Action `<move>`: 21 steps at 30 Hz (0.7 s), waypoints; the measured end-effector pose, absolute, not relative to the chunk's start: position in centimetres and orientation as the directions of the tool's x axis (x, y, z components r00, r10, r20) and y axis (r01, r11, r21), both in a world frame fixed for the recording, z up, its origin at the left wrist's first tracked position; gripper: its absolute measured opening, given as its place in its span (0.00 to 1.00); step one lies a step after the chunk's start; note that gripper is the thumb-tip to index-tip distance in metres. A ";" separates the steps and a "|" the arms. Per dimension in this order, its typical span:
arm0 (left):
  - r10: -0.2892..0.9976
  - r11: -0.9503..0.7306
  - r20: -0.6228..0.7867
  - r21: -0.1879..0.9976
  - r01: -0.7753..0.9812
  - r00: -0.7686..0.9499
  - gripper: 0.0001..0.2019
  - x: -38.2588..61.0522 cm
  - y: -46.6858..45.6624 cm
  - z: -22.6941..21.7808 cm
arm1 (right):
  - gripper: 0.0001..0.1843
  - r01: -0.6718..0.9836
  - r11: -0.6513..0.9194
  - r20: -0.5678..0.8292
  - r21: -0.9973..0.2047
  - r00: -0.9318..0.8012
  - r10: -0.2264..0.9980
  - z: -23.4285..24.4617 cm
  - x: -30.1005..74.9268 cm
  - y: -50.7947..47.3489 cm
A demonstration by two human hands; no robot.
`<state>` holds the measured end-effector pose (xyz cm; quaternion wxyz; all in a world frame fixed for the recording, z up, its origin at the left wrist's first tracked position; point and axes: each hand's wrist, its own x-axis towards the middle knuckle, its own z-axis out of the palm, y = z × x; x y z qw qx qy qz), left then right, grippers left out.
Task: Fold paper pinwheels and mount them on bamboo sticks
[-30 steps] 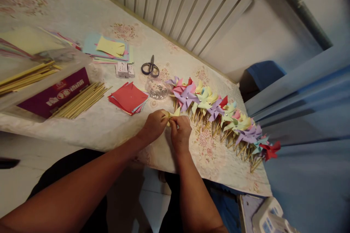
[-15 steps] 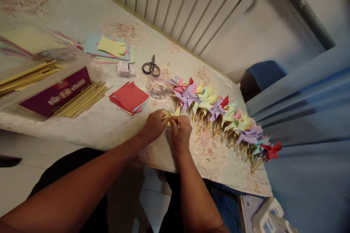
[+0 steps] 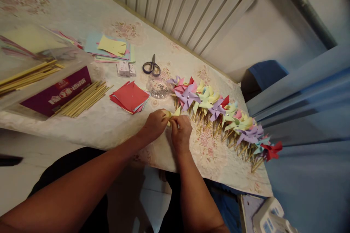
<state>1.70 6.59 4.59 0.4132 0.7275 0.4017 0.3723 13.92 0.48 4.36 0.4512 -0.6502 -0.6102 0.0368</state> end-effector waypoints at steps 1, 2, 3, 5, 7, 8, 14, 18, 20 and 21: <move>0.892 -0.336 0.209 0.899 0.281 0.401 0.11 1.7 6.6 4.6 | 0.11 0.768 0.156 0.514 -0.622 0.249 0.821 4.3 13.9 0.5; 0.894 -0.334 0.205 0.898 0.286 0.398 0.11 1.7 6.6 4.7 | 0.11 0.754 0.145 0.506 -0.641 0.273 0.818 4.3 13.8 0.5; 0.897 -0.328 0.201 0.899 0.289 0.394 0.11 1.7 6.6 4.7 | 0.11 0.717 0.120 0.478 -0.687 0.321 0.818 4.2 13.6 0.6; 0.903 -0.314 0.188 0.903 0.294 0.386 0.09 1.6 6.6 4.7 | 0.10 0.583 0.039 0.355 -0.812 0.439 0.825 4.0 13.1 0.6; 0.908 -0.302 0.175 0.903 0.305 0.382 0.08 1.6 6.6 4.7 | 0.09 0.442 -0.042 0.212 -0.896 0.507 0.835 3.9 12.8 0.7; 0.909 -0.298 0.169 0.902 0.311 0.381 0.08 1.6 6.6 4.7 | 0.09 0.414 -0.057 0.181 -0.908 0.514 0.839 3.9 12.8 0.7; 0.907 -0.296 0.170 0.909 0.293 0.386 0.10 1.7 6.5 4.6 | 0.11 0.748 0.150 0.497 -0.647 0.264 0.827 4.4 13.9 0.5; 0.905 -0.302 0.179 0.908 0.289 0.386 0.10 1.6 6.5 4.5 | 0.10 0.647 0.090 0.415 -0.757 0.369 0.832 4.2 13.6 0.6; 0.909 -0.300 0.176 0.906 0.300 0.378 0.09 1.6 6.6 4.4 | 0.09 0.466 -0.002 0.247 -0.885 0.473 0.845 4.0 13.2 0.7; 0.910 -0.300 0.175 0.904 0.306 0.376 0.09 1.6 6.6 4.3 | 0.09 0.390 -0.042 0.172 -0.920 0.497 0.851 3.9 13.1 0.7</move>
